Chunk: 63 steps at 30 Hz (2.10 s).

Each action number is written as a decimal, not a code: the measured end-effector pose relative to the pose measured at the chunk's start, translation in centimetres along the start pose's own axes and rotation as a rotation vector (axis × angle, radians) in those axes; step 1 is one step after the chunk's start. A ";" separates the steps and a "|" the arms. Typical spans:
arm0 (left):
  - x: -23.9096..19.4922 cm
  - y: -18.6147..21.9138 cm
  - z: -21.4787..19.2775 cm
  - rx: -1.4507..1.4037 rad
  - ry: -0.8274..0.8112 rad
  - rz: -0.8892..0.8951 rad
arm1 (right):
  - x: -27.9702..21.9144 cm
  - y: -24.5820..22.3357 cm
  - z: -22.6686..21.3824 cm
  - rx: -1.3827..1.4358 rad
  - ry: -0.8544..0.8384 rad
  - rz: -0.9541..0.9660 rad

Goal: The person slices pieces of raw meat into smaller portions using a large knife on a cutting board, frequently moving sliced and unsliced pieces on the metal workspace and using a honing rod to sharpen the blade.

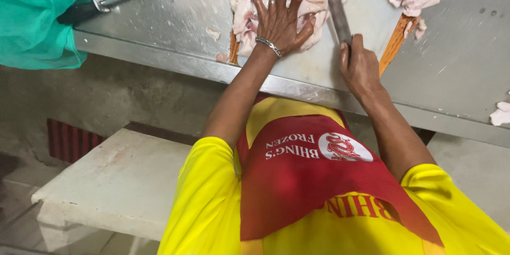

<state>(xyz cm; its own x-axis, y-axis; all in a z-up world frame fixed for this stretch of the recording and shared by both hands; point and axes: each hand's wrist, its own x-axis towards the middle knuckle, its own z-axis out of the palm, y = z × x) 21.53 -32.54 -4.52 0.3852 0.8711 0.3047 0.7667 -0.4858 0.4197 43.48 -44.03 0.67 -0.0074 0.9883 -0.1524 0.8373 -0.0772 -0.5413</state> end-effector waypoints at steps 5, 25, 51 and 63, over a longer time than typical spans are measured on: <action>-1.0 -0.4 1.4 -0.045 0.109 -0.005 | 2.9 -2.5 1.6 0.219 0.225 -0.133; 0.3 0.6 1.2 0.073 -0.116 -0.134 | 1.8 -0.9 3.6 -0.049 -0.221 0.051; -2.1 -1.3 -0.5 -0.052 -0.092 -0.040 | -0.8 -3.0 -0.4 0.121 -0.094 0.125; -2.8 -1.6 -1.6 0.078 -0.247 -0.219 | 0.4 -5.5 4.0 -0.126 0.031 -0.094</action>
<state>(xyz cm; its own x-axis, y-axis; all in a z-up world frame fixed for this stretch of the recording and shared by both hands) 18.42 -34.32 -4.67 0.3124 0.9499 -0.0063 0.8785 -0.2864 0.3825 36.70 -43.70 0.23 -0.0736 0.9942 -0.0790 0.8955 0.0310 -0.4440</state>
